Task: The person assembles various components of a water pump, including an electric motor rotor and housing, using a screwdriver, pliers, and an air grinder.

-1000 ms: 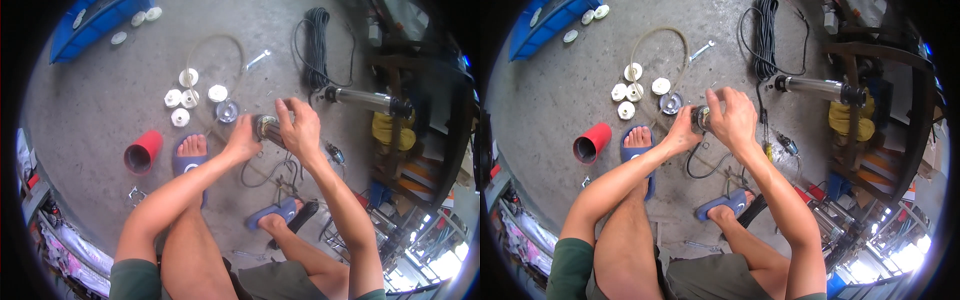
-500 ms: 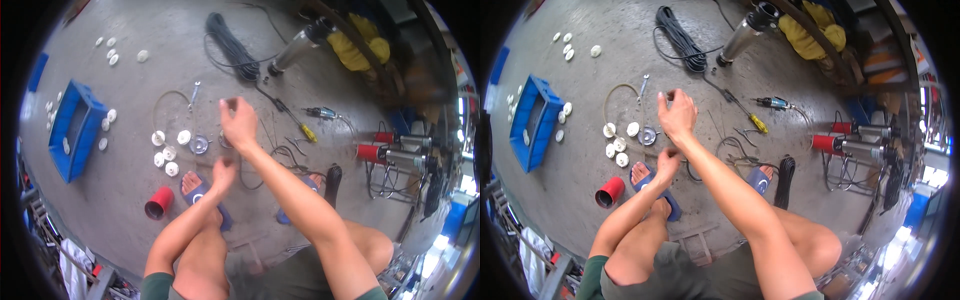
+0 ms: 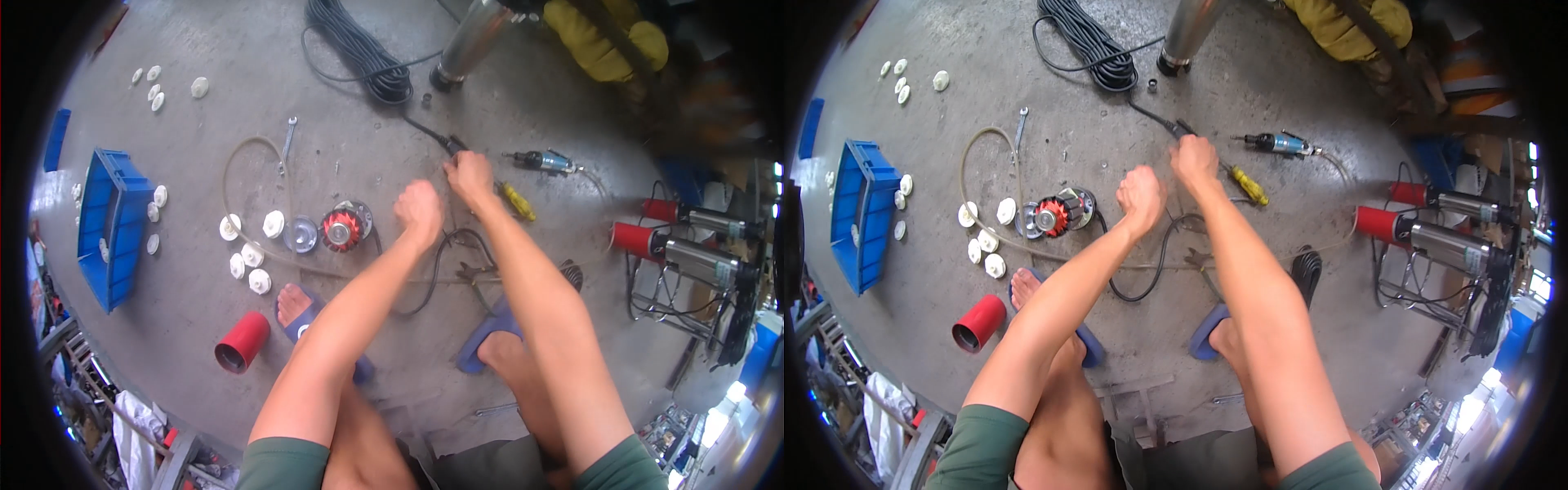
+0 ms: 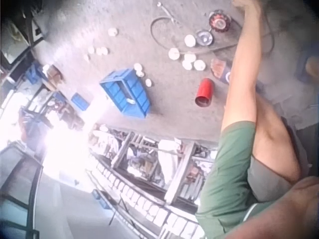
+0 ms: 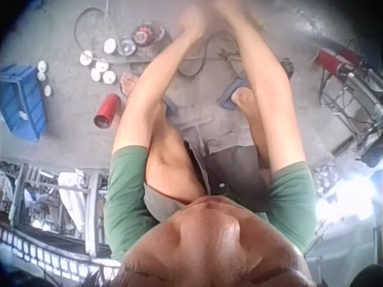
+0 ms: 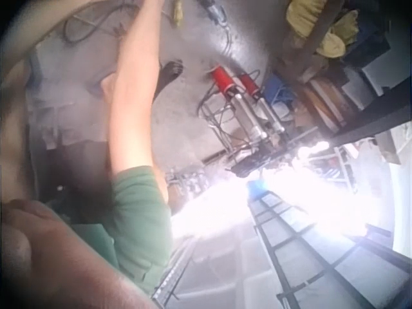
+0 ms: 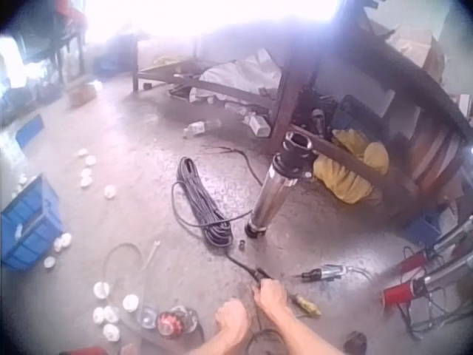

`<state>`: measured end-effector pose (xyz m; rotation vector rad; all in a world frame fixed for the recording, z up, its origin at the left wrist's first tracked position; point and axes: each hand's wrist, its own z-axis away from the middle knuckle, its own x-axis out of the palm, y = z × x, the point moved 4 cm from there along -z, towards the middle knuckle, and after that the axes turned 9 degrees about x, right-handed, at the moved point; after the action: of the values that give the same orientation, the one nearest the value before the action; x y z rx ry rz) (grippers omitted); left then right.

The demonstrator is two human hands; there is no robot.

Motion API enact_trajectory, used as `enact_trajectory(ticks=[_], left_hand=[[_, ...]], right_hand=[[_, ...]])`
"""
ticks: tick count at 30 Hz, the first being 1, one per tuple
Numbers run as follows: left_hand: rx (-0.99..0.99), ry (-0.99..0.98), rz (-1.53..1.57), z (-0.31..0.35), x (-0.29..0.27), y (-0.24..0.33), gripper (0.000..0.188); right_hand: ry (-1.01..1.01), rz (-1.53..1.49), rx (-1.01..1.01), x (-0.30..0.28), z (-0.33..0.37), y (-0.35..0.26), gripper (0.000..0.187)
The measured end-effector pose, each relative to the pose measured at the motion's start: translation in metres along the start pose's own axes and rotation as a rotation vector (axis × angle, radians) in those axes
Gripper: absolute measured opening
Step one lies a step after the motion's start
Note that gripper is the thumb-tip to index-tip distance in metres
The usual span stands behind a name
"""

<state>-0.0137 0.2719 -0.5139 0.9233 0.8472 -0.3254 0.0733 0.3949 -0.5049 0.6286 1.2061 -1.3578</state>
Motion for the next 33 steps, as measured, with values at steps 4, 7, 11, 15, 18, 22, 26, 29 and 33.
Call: enact_trajectory(ticks=[4, 7, 11, 15, 18, 22, 26, 29, 33], left_hand=[[0.098, -0.020, -0.050, 0.016, -0.024, 0.019, 0.025], [0.528, 0.169, 0.001, 0.070, -0.059, 0.030, 0.022], [0.509, -0.095, 0.490, 0.150, -0.154, 0.016, 0.015], [0.285, 0.041, 0.448, 0.185, -0.243, -0.026, 0.053], [0.171, 0.260, 0.596, 0.187, -0.260, -0.081, 0.049], [0.111, 0.503, 0.695, 0.170, -0.267, -0.106, 0.032], [0.120, 0.618, 0.711, 0.147, -0.280, -0.094, 0.021], [0.155, 0.615, 0.706, 0.140, -0.278, -0.093, 0.015], [0.198, 0.612, 0.728, 0.139, -0.275, -0.091, 0.011]], right_hand=[[0.118, -0.042, -0.161, -0.041, 0.010, 0.001, 0.032], [0.282, -0.457, -0.271, -0.101, 0.029, -0.013, 0.025], [0.185, -0.823, -0.396, -0.137, 0.080, -0.059, 0.018], [0.196, -0.732, -0.656, -0.118, 0.110, -0.102, 0.014], [0.247, -0.705, -0.701, -0.112, 0.116, -0.105, 0.015], [0.239, -0.722, -0.680, -0.112, 0.119, -0.113, 0.012], [0.321, -0.690, -0.723, -0.111, 0.118, -0.119, 0.011], [0.397, -0.594, -0.840, -0.119, 0.124, -0.128, 0.011], [0.310, -0.479, -1.010, -0.131, 0.127, -0.139, 0.015]])
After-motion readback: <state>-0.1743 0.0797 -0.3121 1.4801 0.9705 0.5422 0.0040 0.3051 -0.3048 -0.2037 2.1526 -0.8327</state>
